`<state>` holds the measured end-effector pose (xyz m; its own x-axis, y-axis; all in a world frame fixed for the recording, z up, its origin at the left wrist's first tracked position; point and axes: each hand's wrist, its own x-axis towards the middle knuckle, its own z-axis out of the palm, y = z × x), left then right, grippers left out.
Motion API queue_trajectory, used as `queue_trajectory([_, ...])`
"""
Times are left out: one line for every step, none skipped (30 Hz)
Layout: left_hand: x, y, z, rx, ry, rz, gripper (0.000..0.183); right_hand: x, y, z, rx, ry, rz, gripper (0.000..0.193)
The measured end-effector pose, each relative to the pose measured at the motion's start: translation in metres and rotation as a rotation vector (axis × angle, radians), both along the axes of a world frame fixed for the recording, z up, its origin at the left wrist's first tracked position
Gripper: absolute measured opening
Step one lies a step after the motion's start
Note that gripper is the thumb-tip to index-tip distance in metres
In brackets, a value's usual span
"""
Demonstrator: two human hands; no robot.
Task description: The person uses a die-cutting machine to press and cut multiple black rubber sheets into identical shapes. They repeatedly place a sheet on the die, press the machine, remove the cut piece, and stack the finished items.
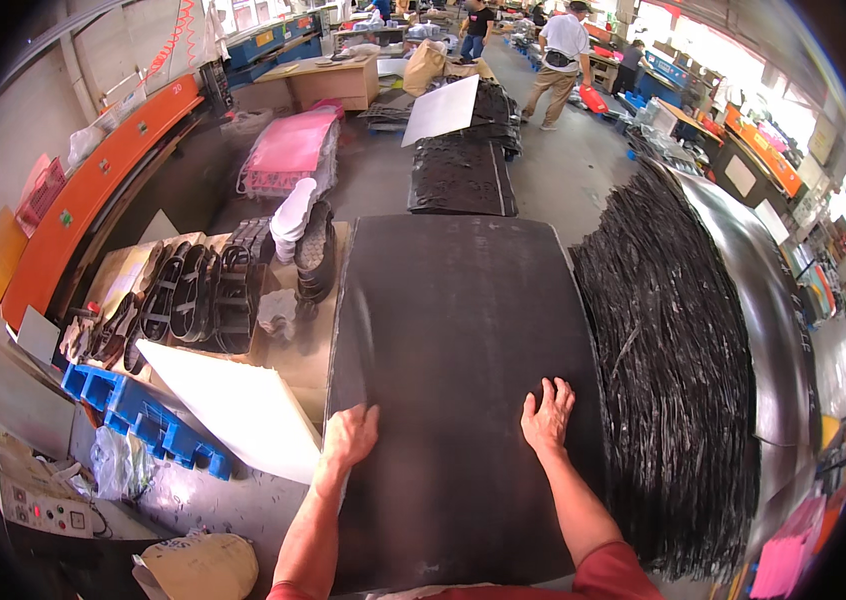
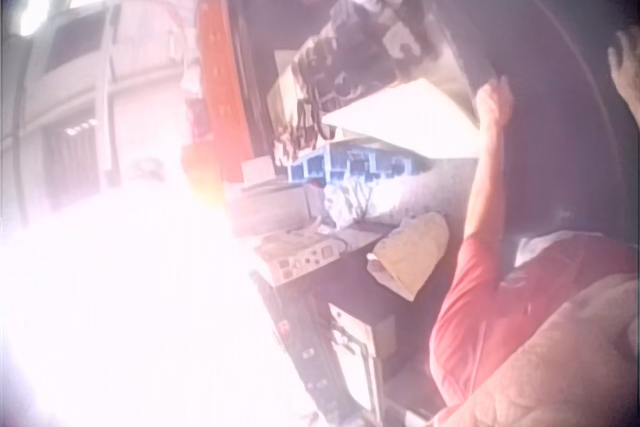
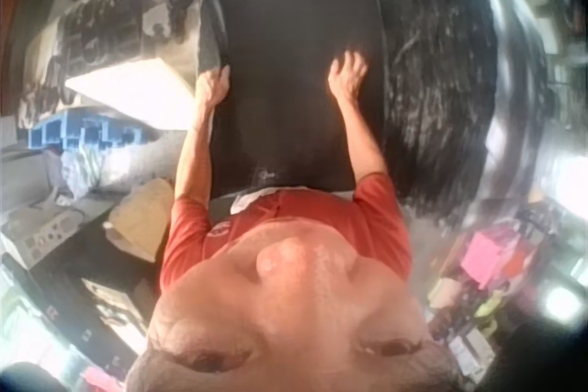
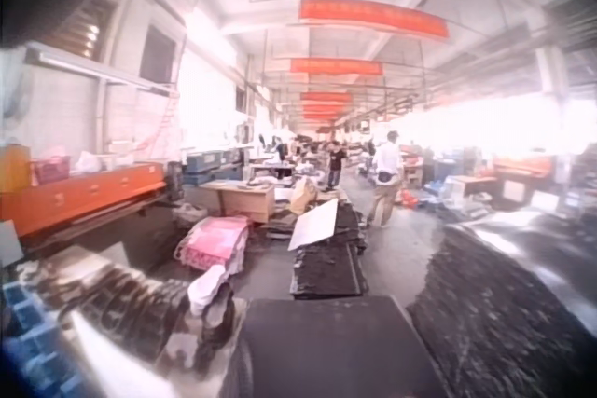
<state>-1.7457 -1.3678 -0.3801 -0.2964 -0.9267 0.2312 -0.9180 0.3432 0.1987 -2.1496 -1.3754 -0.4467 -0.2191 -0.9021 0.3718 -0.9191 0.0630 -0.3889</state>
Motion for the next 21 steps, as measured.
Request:
queue_trajectory([-0.015, -0.003, 0.009, -0.048, 0.042, -0.063, 0.013, 0.0, 0.0, 0.0, -0.008, -0.015, 0.004, 0.051])
queue_trajectory([-0.034, -0.005, 0.019, -0.003, 0.131, -0.072, 0.013, -0.001, 0.0, -0.001, -0.019, -0.027, 0.011, 0.052])
queue_trajectory([-0.056, -0.004, 0.028, -0.059, 0.131, -0.095, 0.011, -0.002, 0.0, -0.003, -0.037, -0.03, 0.013, 0.052])
queue_trajectory([-0.078, -0.002, 0.038, -0.201, 0.109, -0.268, 0.01, -0.005, -0.002, -0.006, -0.043, -0.063, 0.016, 0.051])
queue_trajectory([-0.103, 0.007, 0.046, -0.453, -0.052, -0.429, 0.015, -0.007, -0.003, -0.012, -0.054, -0.084, 0.016, 0.051])
queue_trajectory([-0.128, 0.02, 0.054, -0.175, 0.257, -0.451, 0.014, -0.012, -0.003, -0.019, -0.065, -0.104, 0.018, 0.051])
queue_trajectory([-0.152, 0.031, 0.062, 0.043, 0.504, -0.463, 0.022, -0.016, -0.006, -0.028, -0.089, -0.291, 0.015, 0.051])
queue_trajectory([-0.168, 0.044, 0.069, 0.035, 0.424, -0.524, 0.016, -0.021, -0.011, -0.04, -0.127, -0.516, 0.008, 0.051])
queue_trajectory([-0.18, 0.055, 0.074, 0.145, 0.376, -0.585, 0.016, -0.028, -0.012, -0.054, -0.137, -0.774, -0.028, 0.051])
queue_trajectory([-0.191, 0.066, 0.078, 0.142, 0.436, -0.56, 0.017, -0.034, -0.011, -0.068, -0.05, -0.874, -0.074, 0.052])
queue_trajectory([-0.199, 0.075, 0.081, 0.184, 0.471, -0.591, 0.022, -0.04, -0.01, -0.084, -0.026, -0.901, -0.094, 0.052])
queue_trajectory([-0.205, 0.084, 0.083, 0.225, 0.505, -0.492, 0.031, -0.045, -0.01, -0.098, -0.005, -0.97, -0.118, 0.053])
queue_trajectory([-0.205, 0.091, 0.085, 0.218, 0.46, -0.432, 0.031, -0.051, -0.011, -0.109, -0.001, -1.039, -0.127, 0.054])
queue_trajectory([-0.204, 0.098, 0.087, 0.216, 0.394, -0.382, 0.031, -0.057, -0.014, -0.116, 0.004, -1.1, -0.132, 0.054])
queue_trajectory([-0.202, 0.106, 0.089, 0.253, 0.314, -0.33, 0.031, -0.063, -0.014, -0.117, 0.002, -1.162, -0.134, 0.055])
queue_trajectory([-0.197, 0.11, 0.091, 0.201, 0.254, -0.356, 0.029, -0.068, -0.016, -0.112, -0.011, -1.231, -0.114, 0.056])
queue_trajectory([-0.191, 0.115, 0.094, 0.114, 0.254, -0.36, 0.028, -0.074, -0.017, -0.1, -0.038, -1.322, -0.085, 0.056])
queue_trajectory([-0.184, 0.118, 0.098, 0.066, 0.235, -0.362, 0.027, -0.077, -0.016, -0.083, -0.07, -1.44, -0.037, 0.057])
queue_trajectory([-0.178, 0.12, 0.102, 0.014, 0.217, -0.361, 0.026, -0.079, -0.012, -0.061, -0.071, -1.588, -0.061, 0.058])
queue_trajectory([-0.173, 0.123, 0.107, 0.02, 0.125, -0.345, 0.024, -0.085, -0.002, -0.033, -0.133, -1.867, 0.099, 0.064])
queue_trajectory([-0.168, 0.124, 0.112, 0.018, 0.206, -0.296, 0.023, -0.091, 0.008, -0.001, -0.157, -2.138, 0.251, 0.07])
